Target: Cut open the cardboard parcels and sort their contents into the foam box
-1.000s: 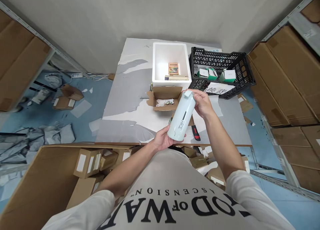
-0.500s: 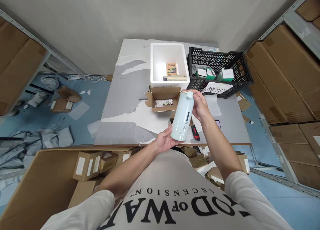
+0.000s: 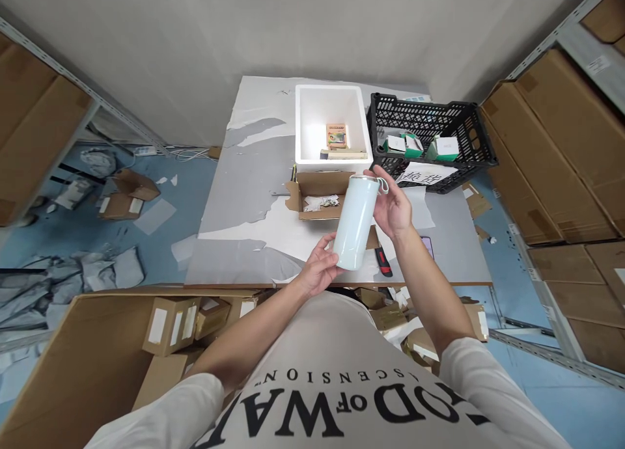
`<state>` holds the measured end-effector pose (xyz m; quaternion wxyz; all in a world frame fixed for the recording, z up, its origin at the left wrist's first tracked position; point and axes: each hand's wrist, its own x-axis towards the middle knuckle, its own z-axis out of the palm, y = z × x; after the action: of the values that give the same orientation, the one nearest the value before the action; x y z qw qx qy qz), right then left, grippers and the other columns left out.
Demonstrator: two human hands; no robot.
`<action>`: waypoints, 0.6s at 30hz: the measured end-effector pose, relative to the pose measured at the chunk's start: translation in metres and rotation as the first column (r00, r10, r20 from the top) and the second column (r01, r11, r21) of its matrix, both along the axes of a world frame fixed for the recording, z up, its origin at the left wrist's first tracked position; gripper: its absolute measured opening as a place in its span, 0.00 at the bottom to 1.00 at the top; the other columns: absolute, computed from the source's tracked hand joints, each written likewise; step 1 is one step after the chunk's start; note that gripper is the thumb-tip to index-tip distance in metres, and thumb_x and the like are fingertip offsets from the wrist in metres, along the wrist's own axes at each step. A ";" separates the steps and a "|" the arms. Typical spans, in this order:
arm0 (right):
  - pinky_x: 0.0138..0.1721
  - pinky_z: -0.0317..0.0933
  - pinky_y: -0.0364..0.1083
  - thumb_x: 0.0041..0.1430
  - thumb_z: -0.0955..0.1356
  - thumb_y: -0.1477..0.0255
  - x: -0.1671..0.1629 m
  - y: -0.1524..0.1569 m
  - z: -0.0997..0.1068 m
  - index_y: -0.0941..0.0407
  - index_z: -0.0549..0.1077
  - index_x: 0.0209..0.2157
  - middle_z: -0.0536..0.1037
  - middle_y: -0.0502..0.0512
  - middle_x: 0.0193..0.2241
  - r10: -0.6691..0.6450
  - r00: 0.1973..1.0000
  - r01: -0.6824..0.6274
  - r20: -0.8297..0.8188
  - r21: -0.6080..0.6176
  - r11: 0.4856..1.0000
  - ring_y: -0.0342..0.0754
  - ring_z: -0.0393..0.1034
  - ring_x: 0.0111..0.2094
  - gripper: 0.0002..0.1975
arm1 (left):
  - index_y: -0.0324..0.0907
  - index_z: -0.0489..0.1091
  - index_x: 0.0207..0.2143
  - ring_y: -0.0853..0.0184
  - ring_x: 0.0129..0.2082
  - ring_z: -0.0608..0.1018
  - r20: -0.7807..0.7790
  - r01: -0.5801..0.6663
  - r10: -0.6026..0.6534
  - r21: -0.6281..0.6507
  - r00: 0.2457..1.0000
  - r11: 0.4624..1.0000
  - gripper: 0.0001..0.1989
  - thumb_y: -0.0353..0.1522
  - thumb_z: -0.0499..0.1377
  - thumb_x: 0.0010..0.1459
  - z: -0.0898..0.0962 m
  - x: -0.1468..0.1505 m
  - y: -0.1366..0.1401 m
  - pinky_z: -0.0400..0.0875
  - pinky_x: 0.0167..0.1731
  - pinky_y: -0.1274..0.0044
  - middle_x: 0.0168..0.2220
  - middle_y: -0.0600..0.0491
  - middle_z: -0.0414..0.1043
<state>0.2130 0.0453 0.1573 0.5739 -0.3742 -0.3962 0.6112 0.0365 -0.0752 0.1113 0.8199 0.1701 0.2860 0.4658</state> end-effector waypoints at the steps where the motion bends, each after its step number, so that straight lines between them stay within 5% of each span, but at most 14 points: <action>1: 0.47 0.67 0.53 0.52 0.66 0.50 0.005 -0.001 0.002 0.44 0.68 0.51 0.71 0.50 0.54 -0.016 0.998 0.016 0.055 0.003 1.000 0.53 0.66 0.53 0.26 | 0.49 0.63 0.49 0.65 0.38 0.76 -0.050 -0.031 0.032 0.020 0.998 0.999 0.32 0.35 0.71 0.41 0.000 -0.001 0.001 0.71 0.40 0.69 0.43 0.53 0.71; 9: 0.34 0.69 0.47 0.48 0.71 0.50 0.006 -0.020 0.013 0.41 0.64 0.52 0.72 0.50 0.48 0.069 0.941 -0.074 0.332 0.002 0.997 0.49 0.71 0.40 0.30 | 0.45 0.67 0.43 0.63 0.48 0.70 -0.313 -0.254 0.327 0.251 0.892 0.934 0.33 0.31 0.74 0.32 -0.006 0.008 0.002 0.64 0.49 0.72 0.44 0.51 0.69; 15: 0.28 0.66 0.44 0.49 0.70 0.51 0.005 -0.018 0.001 0.45 0.68 0.45 0.75 0.48 0.39 0.052 0.961 -0.031 0.273 -0.081 0.996 0.46 0.70 0.32 0.23 | 0.45 0.67 0.43 0.63 0.48 0.69 -0.348 -0.232 0.314 0.258 0.883 0.938 0.38 0.31 0.76 0.26 -0.011 0.017 -0.004 0.64 0.49 0.73 0.45 0.51 0.68; 18: 0.32 0.67 0.45 0.49 0.69 0.50 0.006 -0.016 -0.004 0.46 0.68 0.44 0.76 0.48 0.40 0.032 0.978 -0.021 0.204 -0.059 0.998 0.47 0.71 0.35 0.23 | 0.44 0.67 0.45 0.59 0.51 0.69 -0.240 -0.207 0.241 0.158 0.940 0.965 0.38 0.40 0.75 0.29 -0.011 0.017 -0.006 0.64 0.50 0.71 0.47 0.48 0.69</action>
<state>0.2193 0.0292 0.1533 0.5111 -0.4459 -0.4405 0.5882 0.0531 -0.0811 0.1005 0.7045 0.2485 0.3765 0.5480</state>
